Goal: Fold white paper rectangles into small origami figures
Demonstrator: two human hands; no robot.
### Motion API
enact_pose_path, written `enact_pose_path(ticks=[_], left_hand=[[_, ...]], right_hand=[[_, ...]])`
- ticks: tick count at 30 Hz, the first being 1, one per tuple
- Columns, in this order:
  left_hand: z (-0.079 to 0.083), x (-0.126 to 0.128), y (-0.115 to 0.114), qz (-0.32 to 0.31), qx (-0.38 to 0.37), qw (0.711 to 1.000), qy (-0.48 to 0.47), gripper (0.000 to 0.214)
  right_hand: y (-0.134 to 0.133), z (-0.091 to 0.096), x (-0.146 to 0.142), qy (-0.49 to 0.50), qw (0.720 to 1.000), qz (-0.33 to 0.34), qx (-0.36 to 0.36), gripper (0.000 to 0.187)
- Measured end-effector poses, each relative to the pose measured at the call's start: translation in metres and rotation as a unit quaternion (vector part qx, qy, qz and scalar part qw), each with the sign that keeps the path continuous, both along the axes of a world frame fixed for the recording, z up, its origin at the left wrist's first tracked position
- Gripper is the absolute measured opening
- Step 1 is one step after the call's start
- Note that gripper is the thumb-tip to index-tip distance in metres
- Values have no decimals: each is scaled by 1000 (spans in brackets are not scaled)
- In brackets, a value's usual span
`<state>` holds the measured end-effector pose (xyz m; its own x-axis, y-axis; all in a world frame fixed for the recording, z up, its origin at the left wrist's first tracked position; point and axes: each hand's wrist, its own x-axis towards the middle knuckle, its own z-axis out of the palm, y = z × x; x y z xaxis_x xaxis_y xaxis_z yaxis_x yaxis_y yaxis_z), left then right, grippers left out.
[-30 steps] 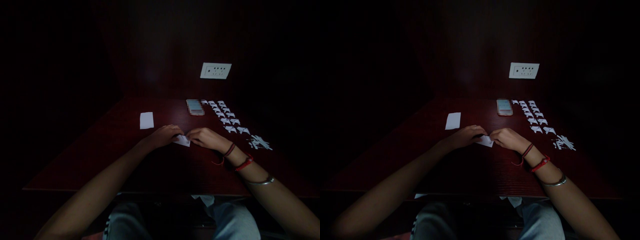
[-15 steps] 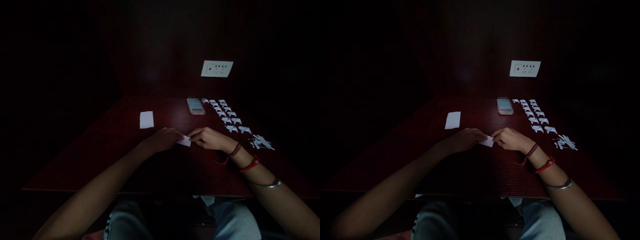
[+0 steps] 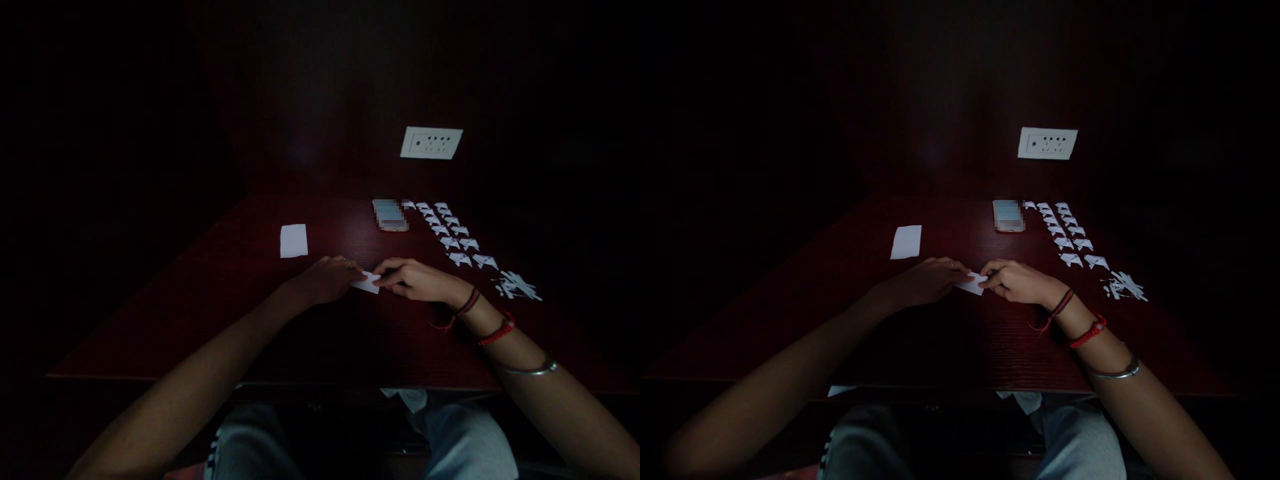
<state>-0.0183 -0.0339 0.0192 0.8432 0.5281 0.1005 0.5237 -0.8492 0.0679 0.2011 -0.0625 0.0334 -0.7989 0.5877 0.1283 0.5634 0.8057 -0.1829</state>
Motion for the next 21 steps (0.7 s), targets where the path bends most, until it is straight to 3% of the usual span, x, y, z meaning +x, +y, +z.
enact_pose_path(ticks=[12,21], left_hand=[[5,-3,-2,-16,-9,1000,13,42],[8,-1,-2,-28,-6,999,27,43]], right_hand=[[4,-4,-6,54,998,-31,4,34],[14,-10,-19,20,997,-66,42,32]])
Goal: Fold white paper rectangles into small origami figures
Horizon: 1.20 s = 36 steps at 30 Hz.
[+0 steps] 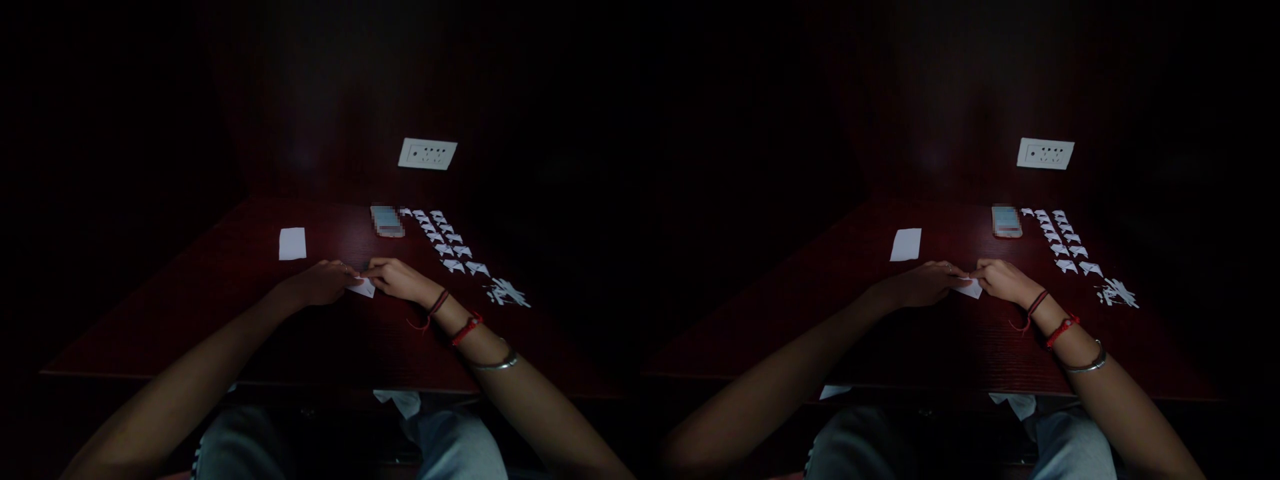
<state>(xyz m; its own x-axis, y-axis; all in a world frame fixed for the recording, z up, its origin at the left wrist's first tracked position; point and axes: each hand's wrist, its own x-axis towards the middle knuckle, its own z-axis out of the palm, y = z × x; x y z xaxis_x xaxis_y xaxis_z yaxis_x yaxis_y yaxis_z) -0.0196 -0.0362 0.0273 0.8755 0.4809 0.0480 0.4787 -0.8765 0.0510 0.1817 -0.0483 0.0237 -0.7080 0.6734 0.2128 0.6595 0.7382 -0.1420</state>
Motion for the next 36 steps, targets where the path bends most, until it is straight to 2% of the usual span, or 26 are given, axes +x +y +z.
enact_pose_path(ticks=[8,18,22,26,30,32,36], left_hand=[[6,4,-9,36,12,999,21,42],[7,3,-12,38,27,999,22,38],[6,10,-14,75,46,996,1,29],[1,16,-12,93,65,993,-31,31],[-8,12,-2,60,61,993,-81,25],[-12,9,2,26,33,997,-69,28],[-9,8,0,14,31,999,-43,29]], right_hand=[[-6,13,3,-50,999,-15,-2,28],[-18,24,23,-115,992,-48,4,23],[-16,20,32,-85,993,-84,22,27],[-14,12,27,-23,995,-94,9,29],[-13,1,16,8,993,-120,6,43],[-12,-5,13,14,990,-141,18,48],[-7,-11,12,31,982,-187,24,47]])
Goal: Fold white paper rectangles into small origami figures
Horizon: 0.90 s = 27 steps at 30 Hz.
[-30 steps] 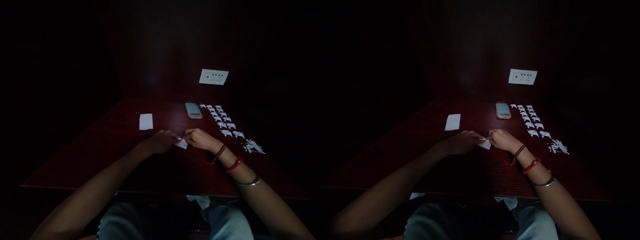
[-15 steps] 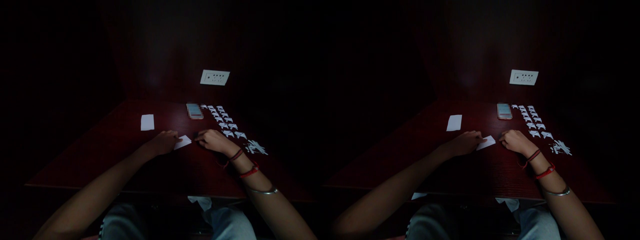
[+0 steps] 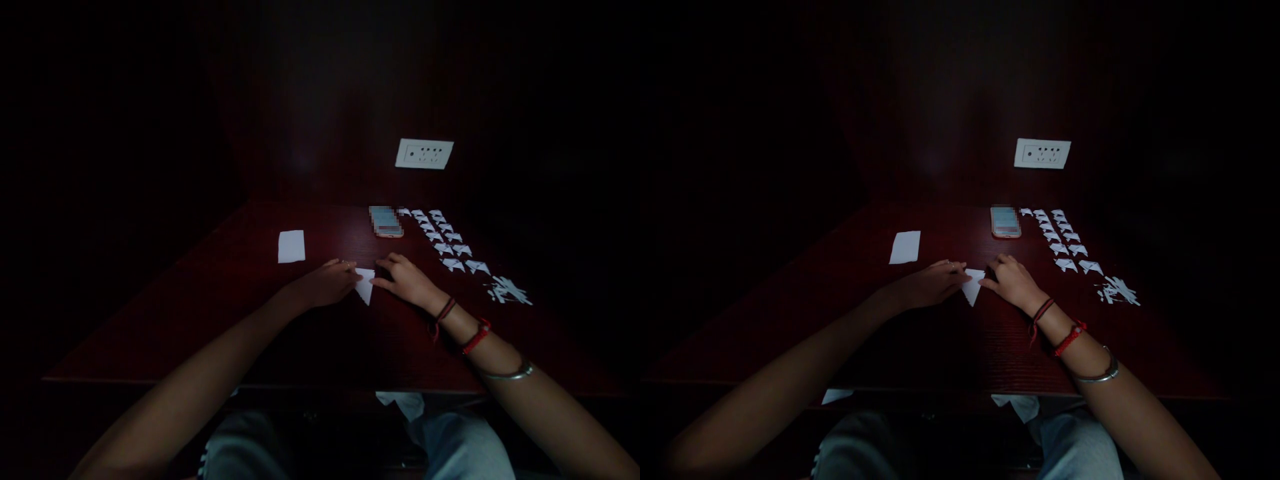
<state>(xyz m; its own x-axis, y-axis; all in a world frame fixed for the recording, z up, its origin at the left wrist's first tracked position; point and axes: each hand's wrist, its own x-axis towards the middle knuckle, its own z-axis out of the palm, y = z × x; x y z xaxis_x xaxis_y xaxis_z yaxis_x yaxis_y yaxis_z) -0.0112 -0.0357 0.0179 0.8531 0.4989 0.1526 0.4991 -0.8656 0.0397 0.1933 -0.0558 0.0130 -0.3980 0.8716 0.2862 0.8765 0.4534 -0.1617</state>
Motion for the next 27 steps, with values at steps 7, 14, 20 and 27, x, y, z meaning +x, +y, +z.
enact_pose_path(ticks=[7,14,20,27], left_hand=[[11,3,-8,-9,-11,1000,-11,30],[10,-2,-9,-30,-5,1000,-6,28],[17,3,-18,-62,-29,998,-11,25],[11,1,-13,-56,-18,998,-1,29]], right_hand=[[-3,18,10,49,980,171,-94,50],[-2,20,19,39,985,139,-93,42],[6,11,23,34,997,40,-50,20],[4,12,20,53,993,23,-104,8]])
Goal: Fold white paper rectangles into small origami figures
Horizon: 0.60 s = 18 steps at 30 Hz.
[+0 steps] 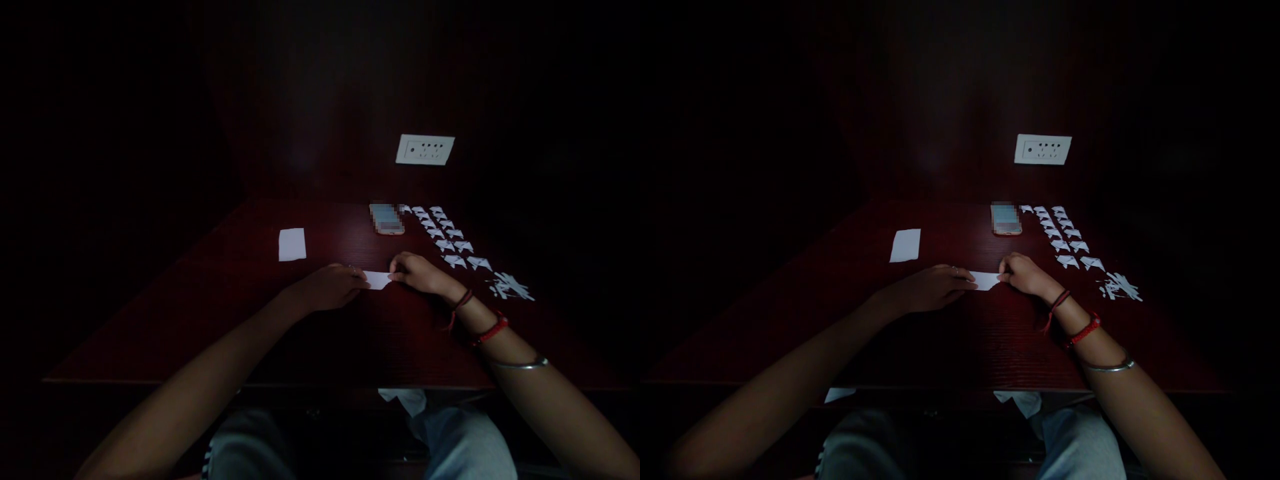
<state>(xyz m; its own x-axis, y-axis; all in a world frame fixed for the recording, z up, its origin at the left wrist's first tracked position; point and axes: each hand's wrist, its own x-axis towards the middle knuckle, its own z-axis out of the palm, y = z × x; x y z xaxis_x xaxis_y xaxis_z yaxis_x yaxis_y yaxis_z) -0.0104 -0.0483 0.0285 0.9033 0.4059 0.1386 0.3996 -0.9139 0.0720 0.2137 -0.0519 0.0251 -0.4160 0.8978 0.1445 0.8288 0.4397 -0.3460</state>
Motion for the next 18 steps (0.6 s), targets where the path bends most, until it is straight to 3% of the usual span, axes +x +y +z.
enact_pose_path(ticks=[6,12,15,18], left_hand=[[-4,-3,3,15,5,1000,-8,30],[-7,-5,6,22,-12,1000,4,31],[-8,-4,7,21,-19,1000,-3,32],[-8,-3,7,15,-23,1000,-5,32]], right_hand=[[-1,1,7,104,987,-36,-119,18],[-7,14,9,199,941,75,-264,38],[-6,15,9,206,934,118,-268,33],[-2,9,8,199,952,112,-206,26]])
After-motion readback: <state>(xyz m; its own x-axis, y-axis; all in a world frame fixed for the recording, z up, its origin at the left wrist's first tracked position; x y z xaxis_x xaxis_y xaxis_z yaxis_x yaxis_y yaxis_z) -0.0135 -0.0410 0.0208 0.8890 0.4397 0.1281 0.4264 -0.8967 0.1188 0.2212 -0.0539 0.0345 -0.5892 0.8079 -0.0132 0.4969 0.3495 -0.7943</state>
